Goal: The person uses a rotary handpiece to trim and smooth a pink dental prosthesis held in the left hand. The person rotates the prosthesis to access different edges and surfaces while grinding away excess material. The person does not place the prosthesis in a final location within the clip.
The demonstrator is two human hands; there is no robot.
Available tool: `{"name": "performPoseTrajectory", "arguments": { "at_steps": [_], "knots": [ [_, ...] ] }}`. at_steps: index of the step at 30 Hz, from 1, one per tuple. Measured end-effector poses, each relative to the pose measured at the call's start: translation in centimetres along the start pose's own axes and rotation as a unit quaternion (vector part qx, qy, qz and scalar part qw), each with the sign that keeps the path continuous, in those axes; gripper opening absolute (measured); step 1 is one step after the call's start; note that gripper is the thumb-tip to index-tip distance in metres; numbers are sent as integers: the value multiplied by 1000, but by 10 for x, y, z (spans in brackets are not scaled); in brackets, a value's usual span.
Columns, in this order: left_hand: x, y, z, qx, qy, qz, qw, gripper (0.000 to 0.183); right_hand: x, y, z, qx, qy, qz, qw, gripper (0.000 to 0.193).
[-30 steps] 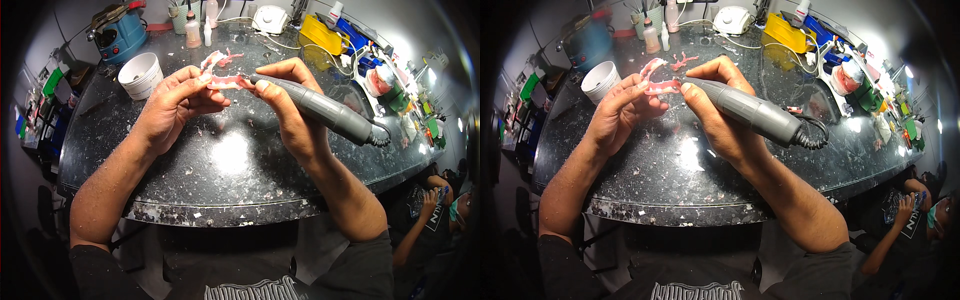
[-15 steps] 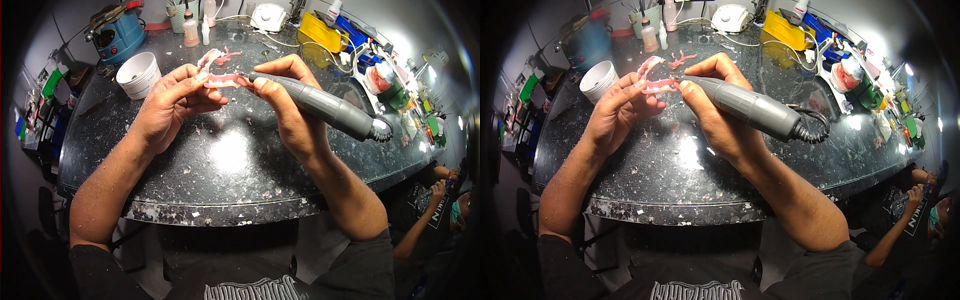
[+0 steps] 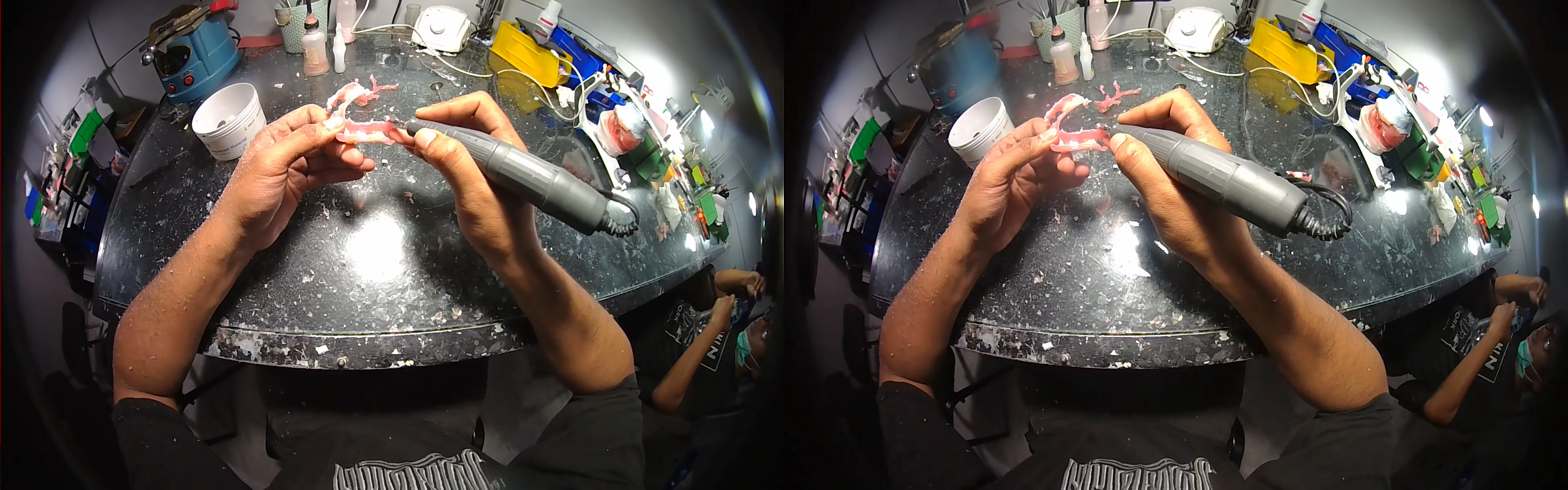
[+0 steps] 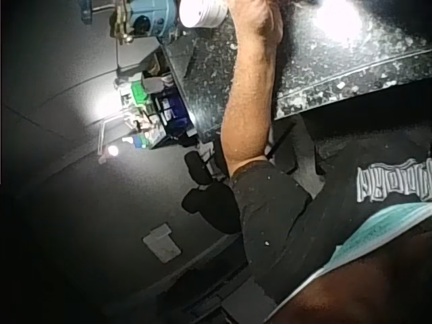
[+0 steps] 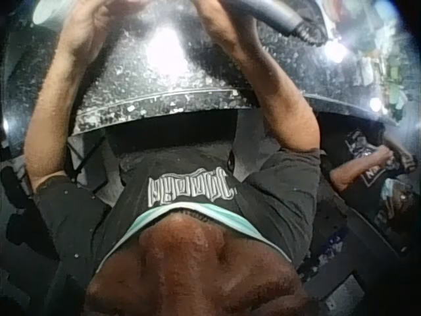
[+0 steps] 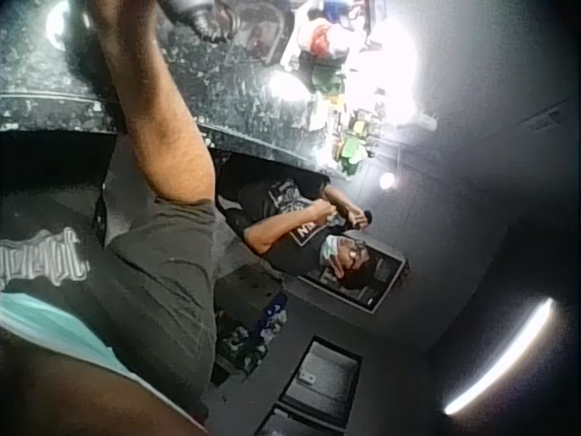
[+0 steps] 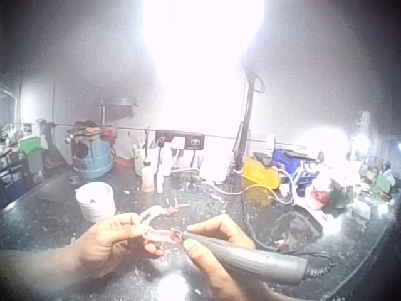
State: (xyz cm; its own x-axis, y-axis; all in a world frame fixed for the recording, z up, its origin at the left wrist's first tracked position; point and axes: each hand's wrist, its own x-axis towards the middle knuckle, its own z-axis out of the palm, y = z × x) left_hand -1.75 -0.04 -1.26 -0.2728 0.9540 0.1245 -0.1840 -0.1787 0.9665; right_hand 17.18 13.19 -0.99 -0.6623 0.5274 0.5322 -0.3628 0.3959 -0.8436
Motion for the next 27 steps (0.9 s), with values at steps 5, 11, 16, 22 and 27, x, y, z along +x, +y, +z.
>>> {"name": "performPoseTrajectory", "arguments": {
  "at_steps": [5, 11, 16, 22, 27],
  "knots": [
    [-1, 0, 0, -1, 3, -4, 1000, 19, 0, 0, -1, -18, -4, -7, 1000, 18],
    [-1, 2, 6, -3, 22, -6, 1000, 17, 0, 3, 1, 14, 16, -3, 1000, 18],
    [0, 1, 1, 6, -2, -5, 1000, 19, 1, 1, -1, -5, -2, 10, 1000, 18],
    [0, 1, 1, 6, 0, -2, 1000, 20, 0, 1, 0, 14, 5, 6, 1000, 18],
    [0, 1, 4, -2, 13, -4, 1000, 15, -1, -2, 0, 1, -8, 14, 1000, 20]
  ]
}}
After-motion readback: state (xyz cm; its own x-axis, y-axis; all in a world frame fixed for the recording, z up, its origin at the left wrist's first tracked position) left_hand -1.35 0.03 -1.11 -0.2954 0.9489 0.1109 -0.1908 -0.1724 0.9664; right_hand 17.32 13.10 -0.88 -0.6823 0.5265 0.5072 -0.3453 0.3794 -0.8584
